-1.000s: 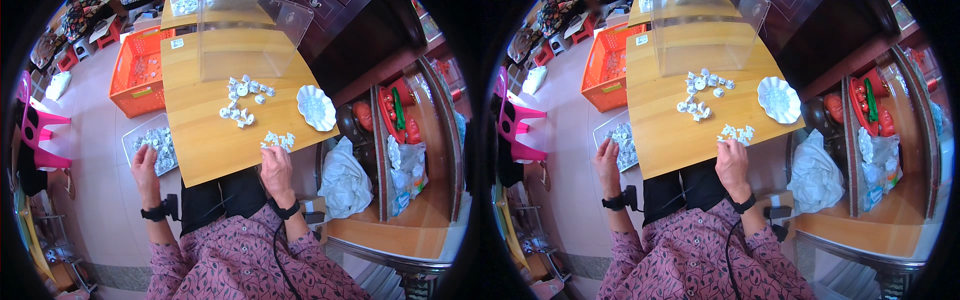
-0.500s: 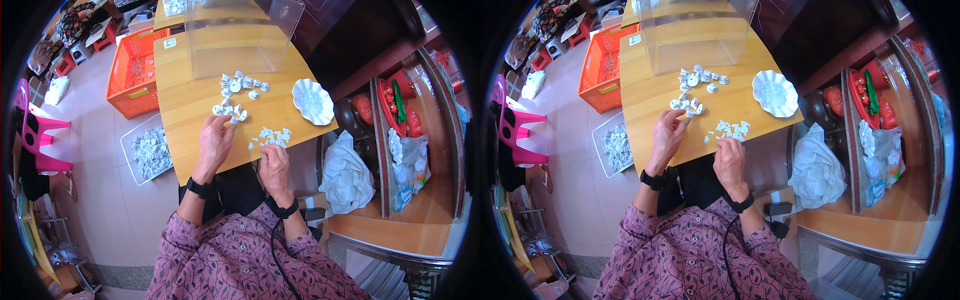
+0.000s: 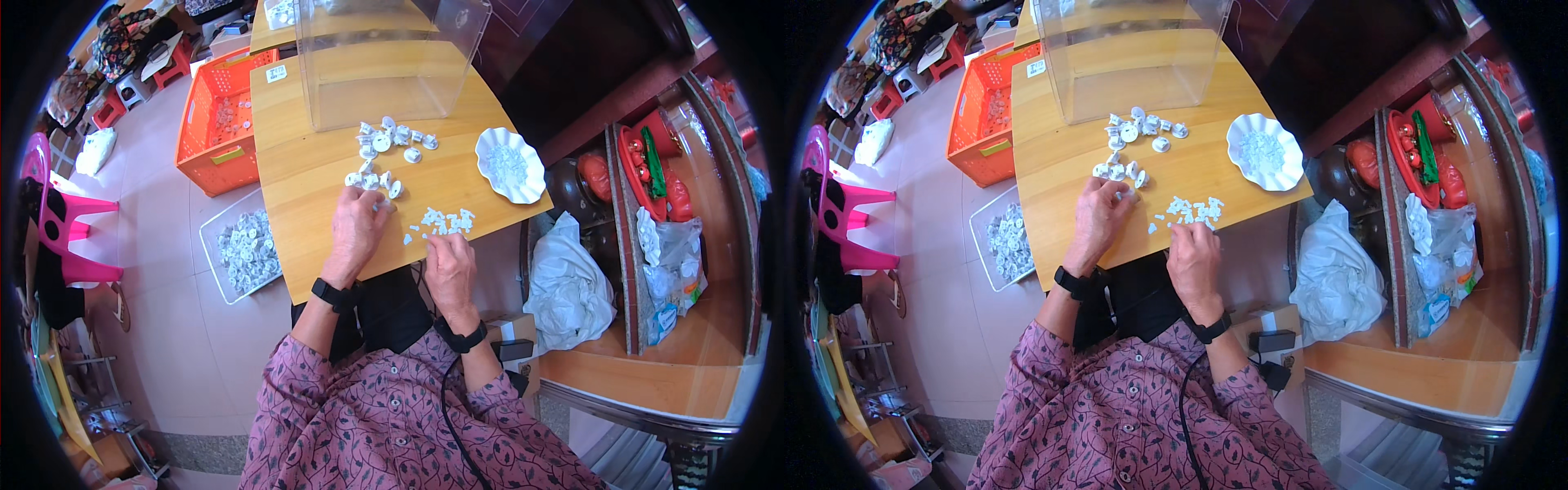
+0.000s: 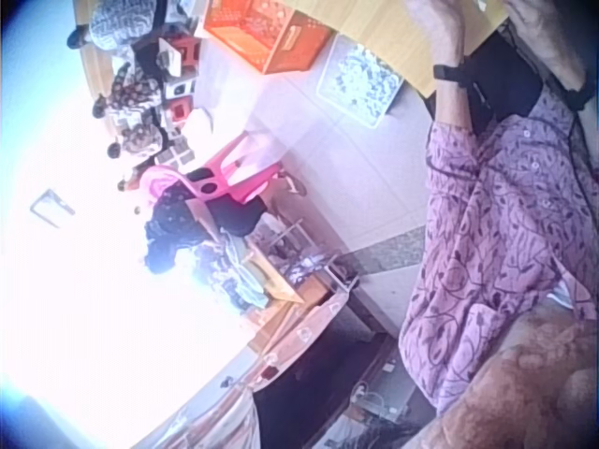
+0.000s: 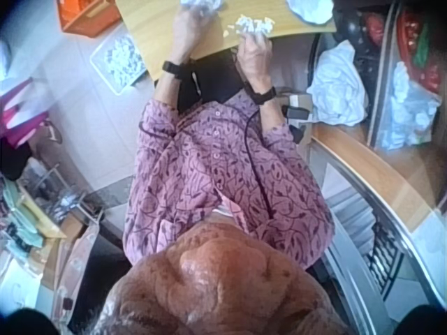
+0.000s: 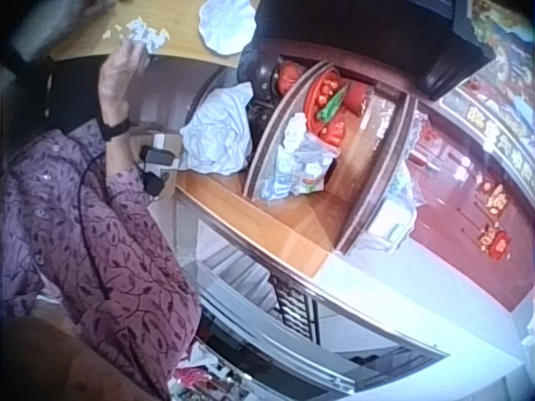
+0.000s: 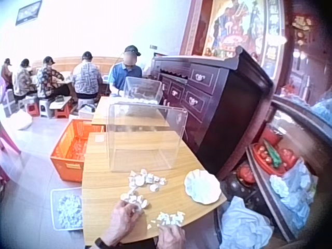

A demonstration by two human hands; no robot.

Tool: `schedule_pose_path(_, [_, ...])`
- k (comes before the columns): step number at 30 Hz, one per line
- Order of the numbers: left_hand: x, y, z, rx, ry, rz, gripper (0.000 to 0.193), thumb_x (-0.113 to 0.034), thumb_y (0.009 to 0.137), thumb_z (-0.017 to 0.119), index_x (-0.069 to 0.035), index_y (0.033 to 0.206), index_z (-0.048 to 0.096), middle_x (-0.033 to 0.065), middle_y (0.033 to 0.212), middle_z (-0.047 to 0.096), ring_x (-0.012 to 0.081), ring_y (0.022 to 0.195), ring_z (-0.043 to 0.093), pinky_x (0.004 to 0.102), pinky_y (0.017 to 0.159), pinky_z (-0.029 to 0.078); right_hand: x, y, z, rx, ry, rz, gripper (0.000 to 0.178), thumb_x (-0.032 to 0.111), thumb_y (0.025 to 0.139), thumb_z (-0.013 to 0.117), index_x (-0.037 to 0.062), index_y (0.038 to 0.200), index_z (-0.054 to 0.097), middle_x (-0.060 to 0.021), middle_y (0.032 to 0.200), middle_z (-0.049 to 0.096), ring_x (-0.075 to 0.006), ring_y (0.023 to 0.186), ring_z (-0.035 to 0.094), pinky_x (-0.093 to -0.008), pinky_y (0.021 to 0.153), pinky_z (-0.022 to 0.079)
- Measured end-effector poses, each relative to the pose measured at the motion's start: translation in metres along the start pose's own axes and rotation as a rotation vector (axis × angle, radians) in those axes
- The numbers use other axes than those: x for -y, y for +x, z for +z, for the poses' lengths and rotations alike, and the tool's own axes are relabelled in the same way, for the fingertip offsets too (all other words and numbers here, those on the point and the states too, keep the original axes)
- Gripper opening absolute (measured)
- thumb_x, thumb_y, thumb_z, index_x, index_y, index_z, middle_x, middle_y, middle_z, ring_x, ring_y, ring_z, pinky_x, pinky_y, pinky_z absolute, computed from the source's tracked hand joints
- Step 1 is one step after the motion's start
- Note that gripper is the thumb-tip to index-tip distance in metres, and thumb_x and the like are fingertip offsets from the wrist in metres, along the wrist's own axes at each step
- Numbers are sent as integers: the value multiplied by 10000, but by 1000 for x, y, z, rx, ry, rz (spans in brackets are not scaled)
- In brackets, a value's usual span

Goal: Assembling and sorting small white plastic components at a workstation.

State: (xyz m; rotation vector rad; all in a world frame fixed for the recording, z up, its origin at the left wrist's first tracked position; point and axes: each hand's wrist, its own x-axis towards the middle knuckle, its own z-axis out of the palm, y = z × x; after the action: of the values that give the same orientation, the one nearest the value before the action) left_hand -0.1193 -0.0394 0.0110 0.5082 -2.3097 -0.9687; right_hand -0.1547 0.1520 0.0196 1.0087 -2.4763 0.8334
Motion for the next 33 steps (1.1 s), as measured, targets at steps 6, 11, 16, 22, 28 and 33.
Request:
schedule_pose_path(6, [1, -9, -8, 17, 1, 19, 173, -117, 793, 773, 2, 902, 711, 148, 875, 635, 260, 721, 648, 376, 660, 530, 6, 1, -3, 99, -75, -69, 141, 38, 878, 644, 52, 1008, 699, -92, 911, 578, -285, 884, 588, -422, 742, 438])
schedule_pose_path(11, [1, -25, -19, 55, -137, -89, 146, -93, 772, 750, -4, 878, 705, 166, 875, 637, 330, 839, 634, 419, 729, 518, 7, -6, -4, 49, -55, -60, 170, 41, 874, 646, 36, 1039, 688, -87, 912, 579, -282, 887, 591, -419, 752, 437])
schedule_pose_path(16, [7, -36, -22, -40, -80, 1, 138, -29, 797, 734, 10, 926, 704, 128, 917, 650, 223, 729, 653, 324, 669, 546, 19, -5, -8, 97, -102, -66, 216, 53, 877, 652, 16, 1089, 668, -91, 932, 574, -282, 900, 588, -420, 766, 438])
schedule_pose_path(22, [3, -41, -23, -20, -159, -32, 172, -8, 750, 748, -12, 916, 700, 138, 937, 651, 328, 904, 622, 418, 786, 515, 29, -8, -11, 202, -145, -82, 278, 108, 877, 688, -2, 1130, 649, -102, 974, 562, -285, 927, 576, -420, 778, 439])
schedule_pose_path(28, [2, -45, -24, -35, -149, -34, 178, -7, 758, 746, -10, 928, 694, 143, 957, 646, 335, 919, 616, 420, 799, 511, 27, -10, -9, 192, -105, -107, 230, 96, 866, 688, 1, 1075, 664, -94, 934, 558, -272, 892, 579, -406, 761, 438])
schedule_pose_path(33, [4, -49, -27, -31, -161, -11, 177, 4, 757, 744, -11, 925, 689, 145, 962, 648, 340, 923, 614, 423, 810, 506, 26, -10, -6, 167, -107, -163, 120, 31, 788, 716, 27, 906, 694, -100, 871, 584, -289, 806, 609, -400, 722, 453])
